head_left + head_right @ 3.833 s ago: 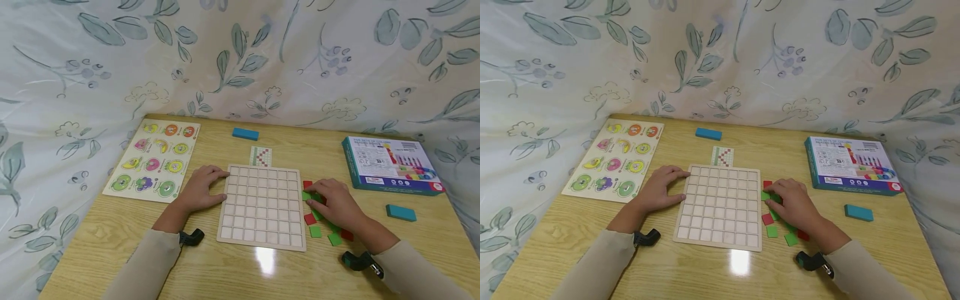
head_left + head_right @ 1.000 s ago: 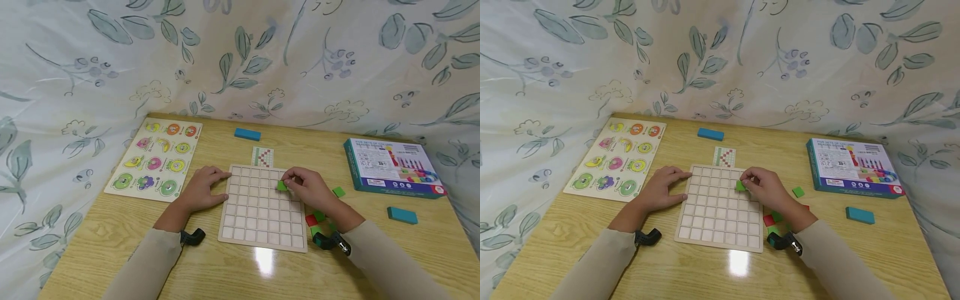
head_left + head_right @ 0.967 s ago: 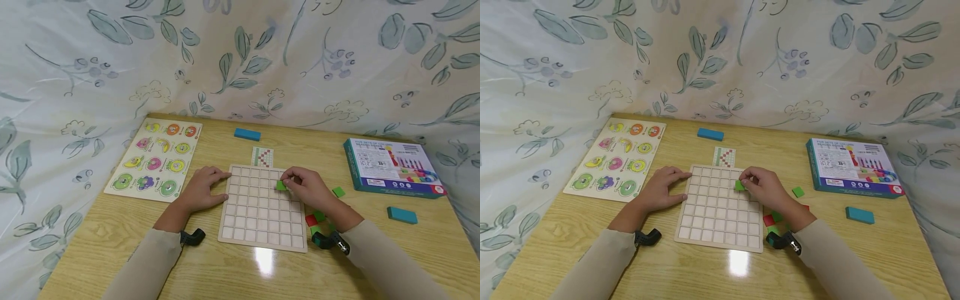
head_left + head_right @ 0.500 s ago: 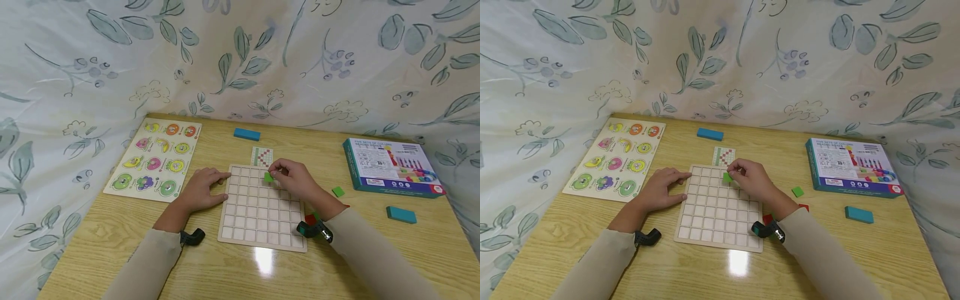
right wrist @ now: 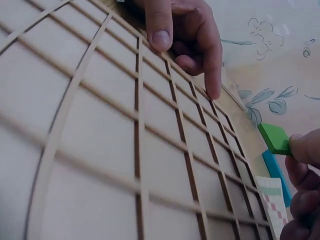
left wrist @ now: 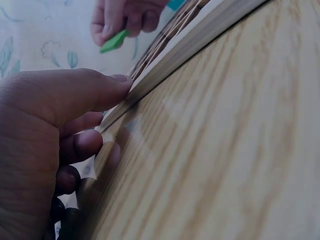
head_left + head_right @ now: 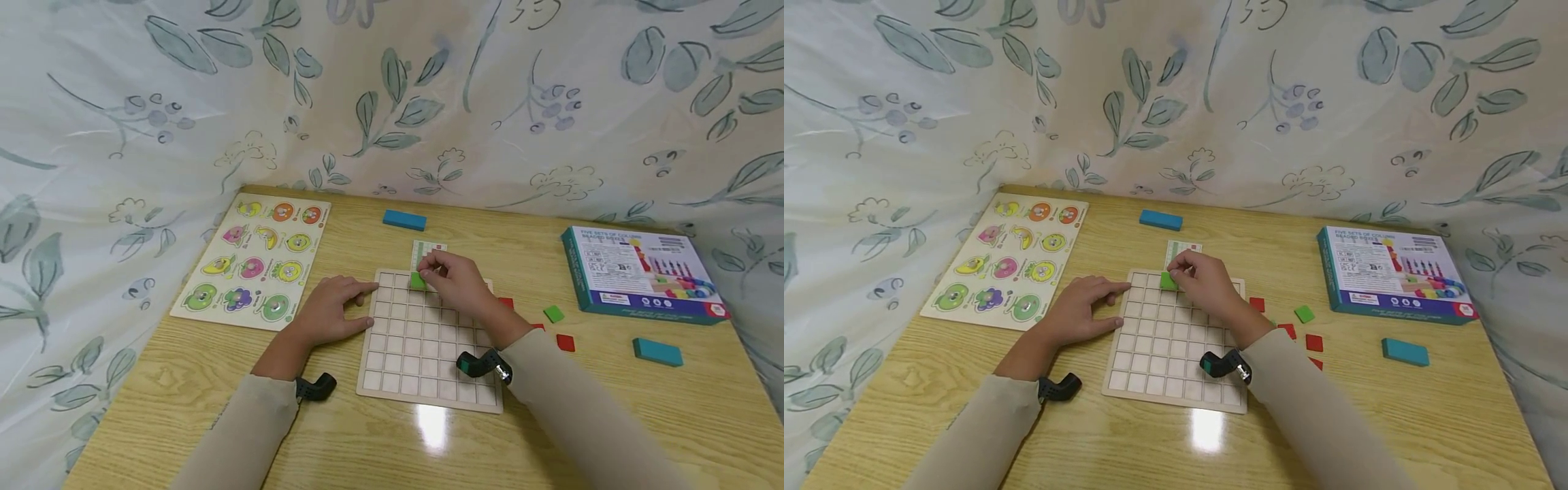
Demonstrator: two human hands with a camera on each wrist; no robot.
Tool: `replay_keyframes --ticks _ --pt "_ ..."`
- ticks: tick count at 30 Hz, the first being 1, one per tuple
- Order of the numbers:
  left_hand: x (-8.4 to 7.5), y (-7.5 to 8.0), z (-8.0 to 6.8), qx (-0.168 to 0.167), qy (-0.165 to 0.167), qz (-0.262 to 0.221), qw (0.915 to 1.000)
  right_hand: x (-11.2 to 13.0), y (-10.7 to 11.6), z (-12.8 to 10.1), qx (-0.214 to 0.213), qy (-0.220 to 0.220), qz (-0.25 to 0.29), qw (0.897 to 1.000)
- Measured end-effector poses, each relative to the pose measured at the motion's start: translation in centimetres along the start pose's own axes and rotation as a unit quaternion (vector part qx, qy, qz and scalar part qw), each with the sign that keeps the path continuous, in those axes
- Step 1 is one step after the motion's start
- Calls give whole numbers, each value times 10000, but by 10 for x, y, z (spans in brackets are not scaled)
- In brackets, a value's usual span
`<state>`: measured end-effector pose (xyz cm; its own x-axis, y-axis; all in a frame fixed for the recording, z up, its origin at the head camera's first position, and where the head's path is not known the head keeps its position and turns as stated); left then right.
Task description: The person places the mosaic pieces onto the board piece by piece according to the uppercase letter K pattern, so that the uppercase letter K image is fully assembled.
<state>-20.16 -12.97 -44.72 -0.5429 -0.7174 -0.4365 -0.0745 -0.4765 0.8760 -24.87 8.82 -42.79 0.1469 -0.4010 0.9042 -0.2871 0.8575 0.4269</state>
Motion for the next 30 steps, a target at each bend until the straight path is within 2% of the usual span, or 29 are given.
replay_keyframes --ticks 5,13,30 --pt "0 0 0 -40 -26 3 10000 0 -11 8 -109 133 -35 9998" --pt "-1 -1 2 19 -59 90 9999 4 -20 12 -276 404 -492 9976" --pt "0 -1 2 15 -62 110 9999 -2 -35 16 -314 282 -1248 9913"
Point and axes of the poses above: each hand's wrist, its own z-axis towards the middle knuckle, its own y-axis out of the back of the hand, x = y × z, the point moved 9 cm from there along z, towards the middle knuckle, and after that the axes turned 6 degrees about z, right-handed, at the moved point
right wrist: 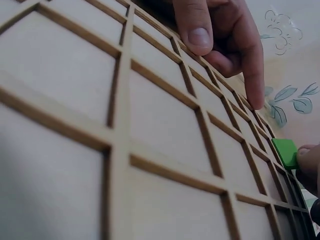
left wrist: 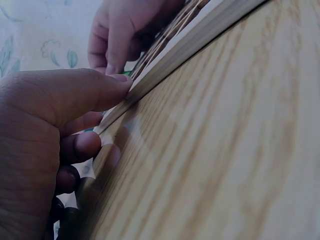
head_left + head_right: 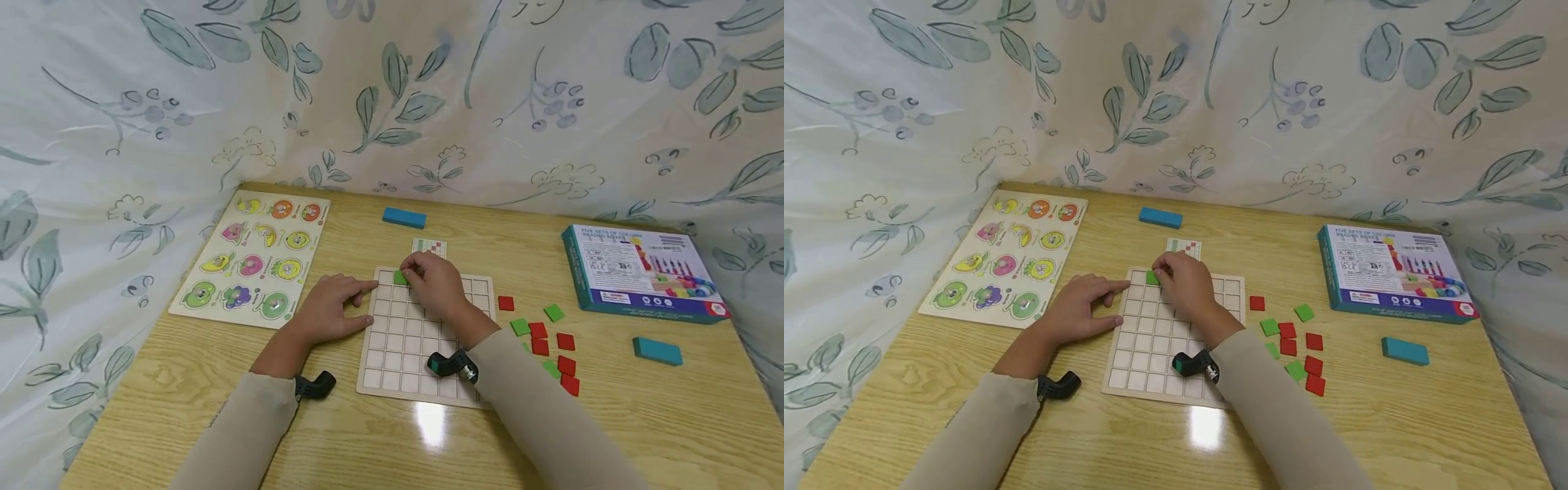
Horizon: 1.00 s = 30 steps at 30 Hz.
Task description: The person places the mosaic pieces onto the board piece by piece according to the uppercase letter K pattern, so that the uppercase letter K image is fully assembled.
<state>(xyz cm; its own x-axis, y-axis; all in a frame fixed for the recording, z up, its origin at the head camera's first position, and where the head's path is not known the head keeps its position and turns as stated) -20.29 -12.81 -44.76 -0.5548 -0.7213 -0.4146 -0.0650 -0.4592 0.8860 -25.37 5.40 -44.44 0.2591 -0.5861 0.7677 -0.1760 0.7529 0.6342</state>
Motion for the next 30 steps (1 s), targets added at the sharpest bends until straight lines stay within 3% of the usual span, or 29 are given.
replay_keyframes --ticks 12,30 --pt "-2 2 0 -11 19 -52 10000 3 -1 -3 154 258 -127 9995" --pt "-3 3 -1 -86 -29 -66 9999 -6 -3 -4 245 -47 -53 9997"
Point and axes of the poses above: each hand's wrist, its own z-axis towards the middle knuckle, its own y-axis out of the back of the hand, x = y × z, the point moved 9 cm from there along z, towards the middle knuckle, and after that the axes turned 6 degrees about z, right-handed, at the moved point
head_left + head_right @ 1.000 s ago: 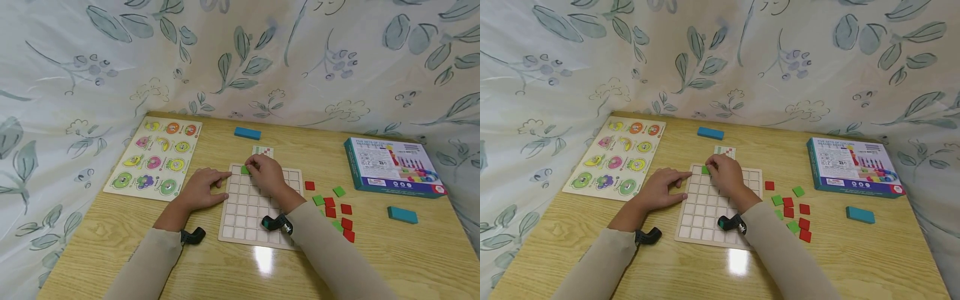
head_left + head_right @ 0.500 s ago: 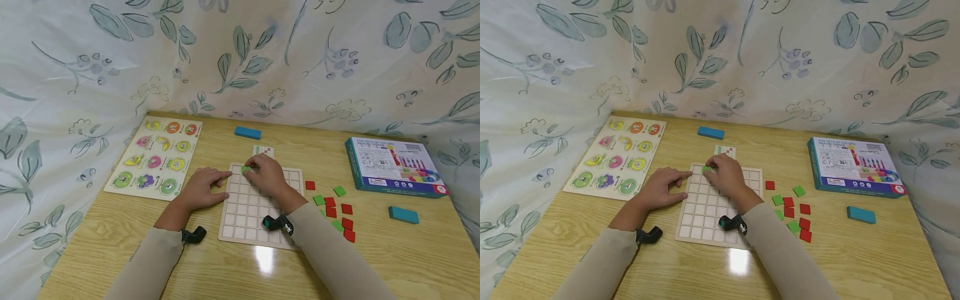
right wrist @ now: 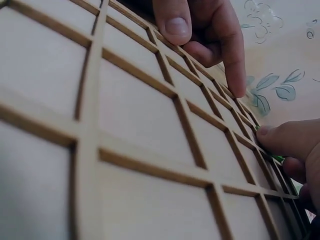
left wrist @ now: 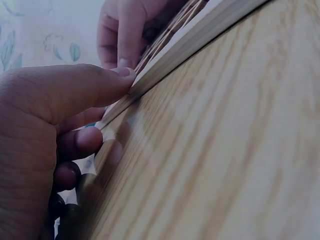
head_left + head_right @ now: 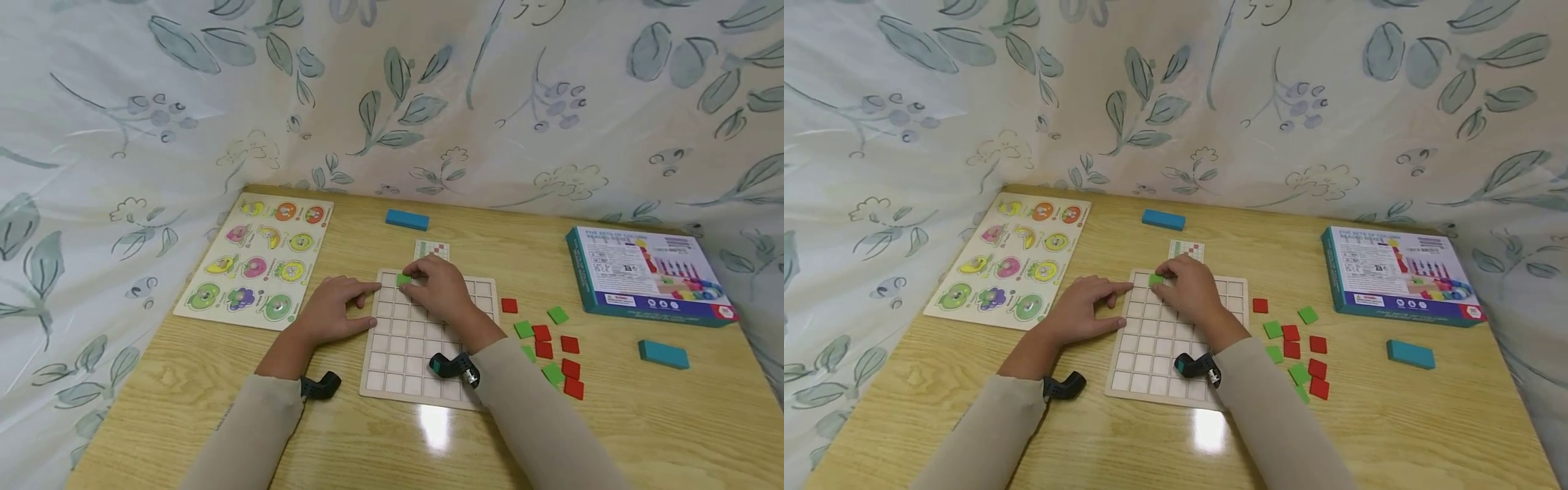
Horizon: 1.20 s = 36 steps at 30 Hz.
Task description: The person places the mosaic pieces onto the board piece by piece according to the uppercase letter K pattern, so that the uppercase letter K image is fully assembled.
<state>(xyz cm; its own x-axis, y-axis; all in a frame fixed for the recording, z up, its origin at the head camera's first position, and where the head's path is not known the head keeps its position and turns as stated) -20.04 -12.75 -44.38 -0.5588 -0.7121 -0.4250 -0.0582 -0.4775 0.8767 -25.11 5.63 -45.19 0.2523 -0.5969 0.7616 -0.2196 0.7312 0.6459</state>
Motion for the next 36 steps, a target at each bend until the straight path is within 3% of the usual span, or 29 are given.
replay_keyframes --ticks 10,16,36 --pt "4 -4 1 103 125 -52 9999 0 3 -1 -23 119 58 9999" --pt "4 -5 1 87 91 -25 9999 -1 9 -1 -90 126 531 9985" --pt "4 -5 1 134 120 -15 9998 -8 39 -5 -148 -258 1150 9929"
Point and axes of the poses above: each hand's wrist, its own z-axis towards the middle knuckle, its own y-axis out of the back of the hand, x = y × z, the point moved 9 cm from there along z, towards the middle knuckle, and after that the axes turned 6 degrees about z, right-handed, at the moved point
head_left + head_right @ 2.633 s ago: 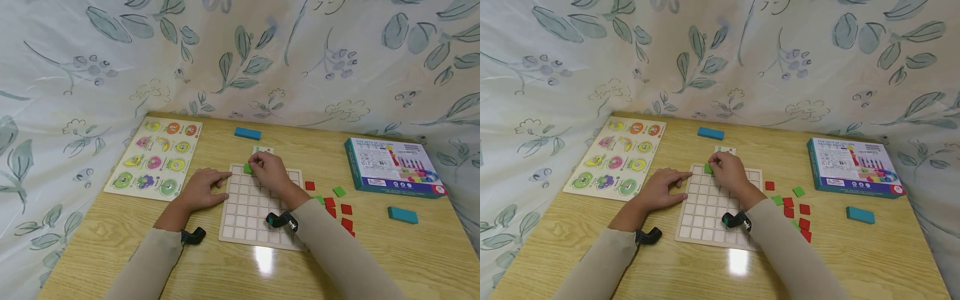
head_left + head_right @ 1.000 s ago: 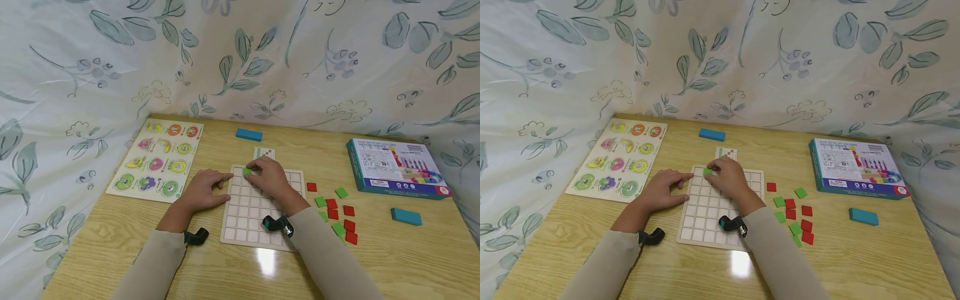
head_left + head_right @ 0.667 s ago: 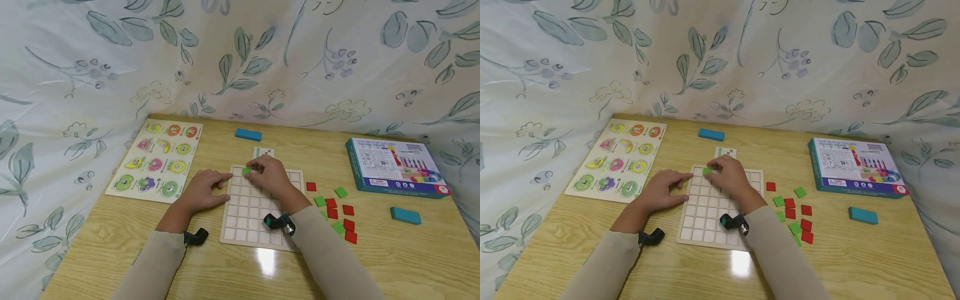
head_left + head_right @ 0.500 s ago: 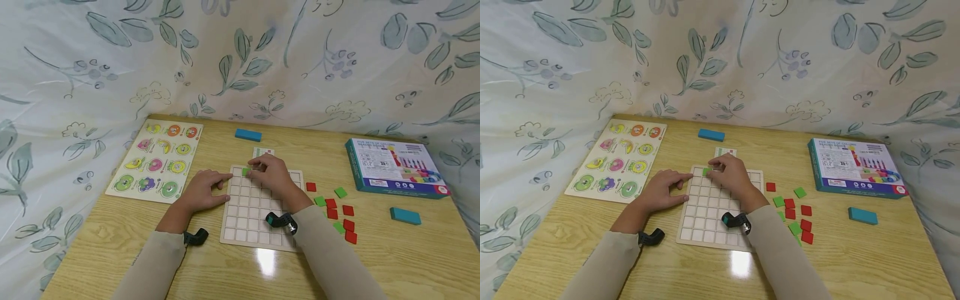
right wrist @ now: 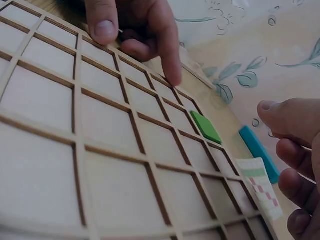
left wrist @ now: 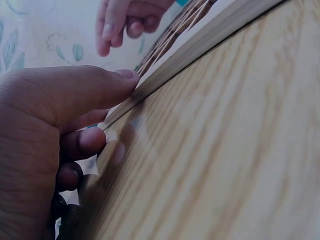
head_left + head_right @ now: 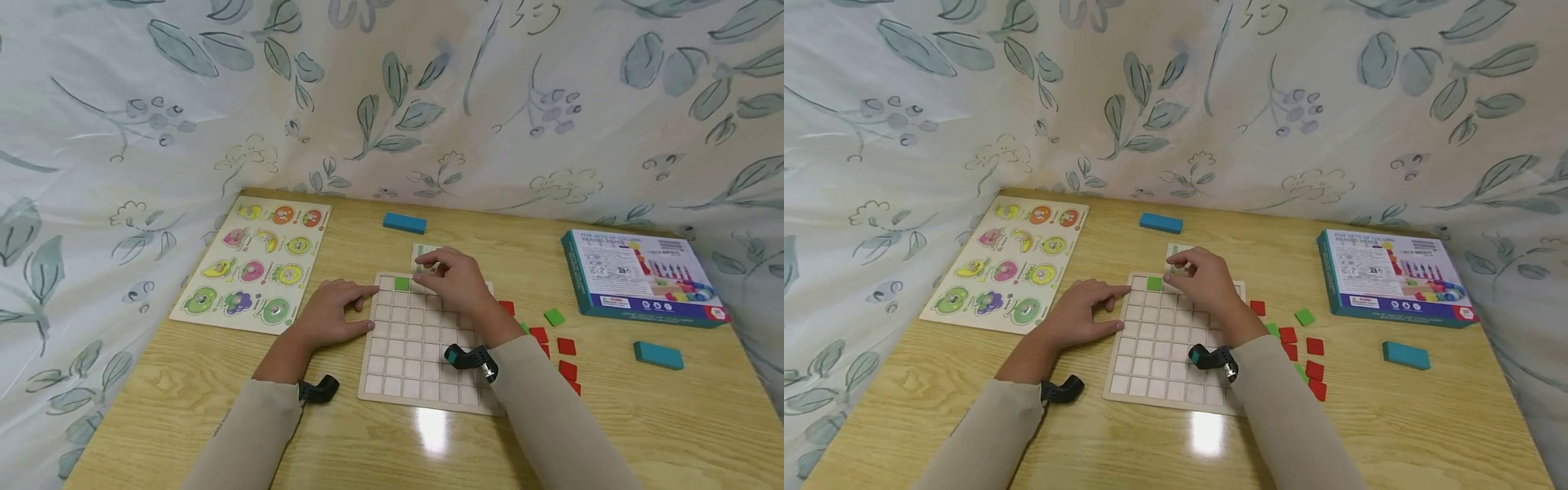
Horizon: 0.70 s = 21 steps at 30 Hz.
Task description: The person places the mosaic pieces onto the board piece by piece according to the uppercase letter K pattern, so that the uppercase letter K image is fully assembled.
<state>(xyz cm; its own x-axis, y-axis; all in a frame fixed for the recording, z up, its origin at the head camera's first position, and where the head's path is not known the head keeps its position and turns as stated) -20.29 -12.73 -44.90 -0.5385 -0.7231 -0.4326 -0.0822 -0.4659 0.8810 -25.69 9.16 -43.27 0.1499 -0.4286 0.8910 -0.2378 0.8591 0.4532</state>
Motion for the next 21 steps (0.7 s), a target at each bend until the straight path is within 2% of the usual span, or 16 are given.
replay_keyframes --ticks 9,21 --pt "0 -1 -2 -25 -54 40 10000 -13 23 -14 -79 -169 -255 9995" --pt "0 0 0 14 54 32 10000 -27 60 -40 -279 -519 -368 9976"
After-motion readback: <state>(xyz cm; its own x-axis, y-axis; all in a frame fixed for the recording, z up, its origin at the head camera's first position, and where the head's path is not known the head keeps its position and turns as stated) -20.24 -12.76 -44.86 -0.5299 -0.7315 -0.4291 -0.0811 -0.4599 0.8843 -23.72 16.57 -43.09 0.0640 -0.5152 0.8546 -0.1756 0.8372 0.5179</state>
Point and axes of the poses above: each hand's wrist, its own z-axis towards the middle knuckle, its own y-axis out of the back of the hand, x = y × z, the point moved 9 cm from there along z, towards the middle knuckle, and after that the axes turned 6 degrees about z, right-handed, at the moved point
